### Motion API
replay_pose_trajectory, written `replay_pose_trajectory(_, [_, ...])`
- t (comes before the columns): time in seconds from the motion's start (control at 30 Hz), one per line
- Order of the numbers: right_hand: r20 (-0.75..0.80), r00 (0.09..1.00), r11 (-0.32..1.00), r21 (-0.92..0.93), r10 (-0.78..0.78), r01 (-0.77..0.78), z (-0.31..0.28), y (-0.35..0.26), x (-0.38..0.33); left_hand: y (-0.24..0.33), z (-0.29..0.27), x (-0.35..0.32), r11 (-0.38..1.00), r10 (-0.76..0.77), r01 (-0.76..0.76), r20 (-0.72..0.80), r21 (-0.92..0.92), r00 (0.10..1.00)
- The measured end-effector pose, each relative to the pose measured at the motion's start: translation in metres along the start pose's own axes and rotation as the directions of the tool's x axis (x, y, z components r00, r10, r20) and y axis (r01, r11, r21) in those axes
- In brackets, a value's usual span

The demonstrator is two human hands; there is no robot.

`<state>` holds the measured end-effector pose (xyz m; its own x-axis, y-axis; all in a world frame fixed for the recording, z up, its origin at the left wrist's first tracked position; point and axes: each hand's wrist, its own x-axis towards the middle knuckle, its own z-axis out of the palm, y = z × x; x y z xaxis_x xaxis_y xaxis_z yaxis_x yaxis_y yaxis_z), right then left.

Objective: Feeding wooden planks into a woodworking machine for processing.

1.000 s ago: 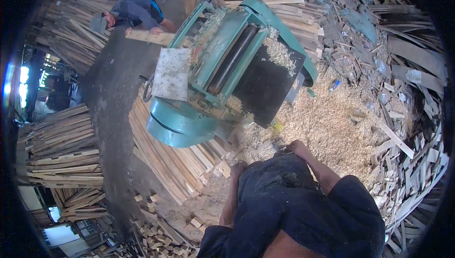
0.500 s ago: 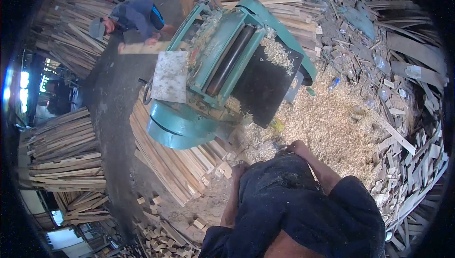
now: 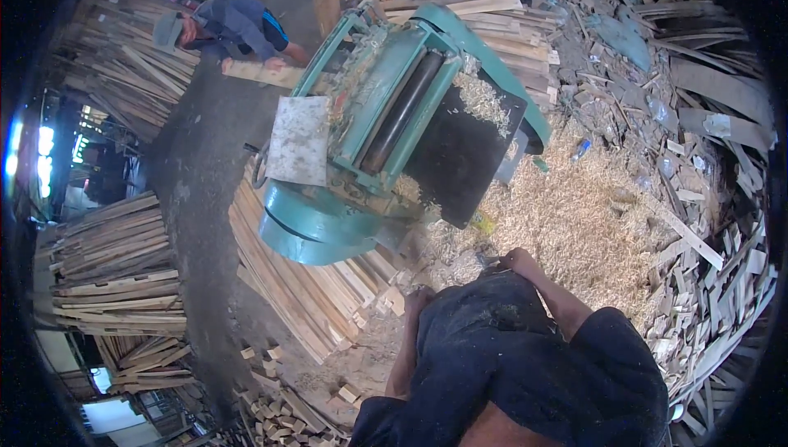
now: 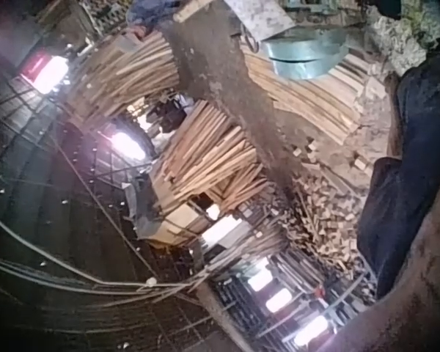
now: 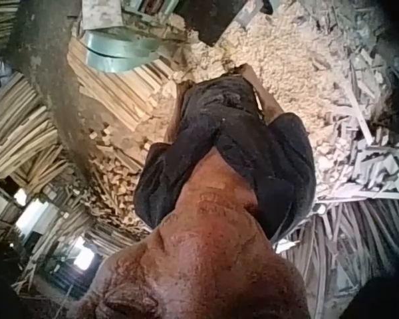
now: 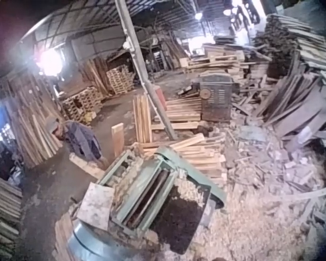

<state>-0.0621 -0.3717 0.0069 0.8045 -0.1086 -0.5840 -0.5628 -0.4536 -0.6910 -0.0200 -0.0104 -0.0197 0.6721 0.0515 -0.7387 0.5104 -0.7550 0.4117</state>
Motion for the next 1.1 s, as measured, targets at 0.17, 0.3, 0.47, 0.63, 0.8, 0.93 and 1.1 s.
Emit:
replay_pose_trajectory(0.17, [-0.018, 0.998, 0.997, -0.035, -0.064, 0.063, 0.004, 0.007, 0.004, -0.001, -0.001, 0.002, 1.000, -0.021, 0.021, 0.040, -0.006, 0.999])
replay_pose_trajectory(0.3, [-0.031, 0.996, 0.996, 0.012, -0.084, 0.084, 0.004, 0.010, 0.002, 0.006, -0.002, -0.006, 0.999, -0.032, 0.032, 0.006, 0.003, 0.999])
replay_pose_trajectory(0.47, [-0.046, 0.995, 0.996, -0.017, -0.087, 0.087, 0.009, 0.017, 0.007, 0.012, -0.004, -0.014, 0.978, 0.034, -0.035, -0.007, -0.206, 0.999])
replay_pose_trajectory(0.63, [-0.073, 0.980, 0.982, -0.056, -0.183, 0.179, 0.016, 0.024, 0.015, 0.011, -0.008, -0.011, 0.991, 0.108, -0.110, -0.022, -0.077, 0.994])
replay_pose_trajectory(0.8, [-0.066, 0.992, 0.993, -0.062, -0.108, 0.104, 0.014, 0.017, 0.016, 0.009, -0.004, -0.004, 1.000, 0.027, -0.028, -0.039, -0.013, 0.999])
replay_pose_trajectory(0.93, [-0.062, 0.998, 0.994, -0.105, -0.023, 0.017, 0.010, 0.008, 0.011, 0.007, -0.004, -0.003, 0.998, 0.045, -0.046, -0.035, -0.031, 0.998])
replay_pose_trajectory(1.1, [-0.010, 1.000, 0.999, -0.037, -0.030, 0.029, 0.012, 0.010, 0.014, 0.002, -0.002, -0.004, 0.993, 0.050, -0.057, -0.067, -0.104, 0.996])
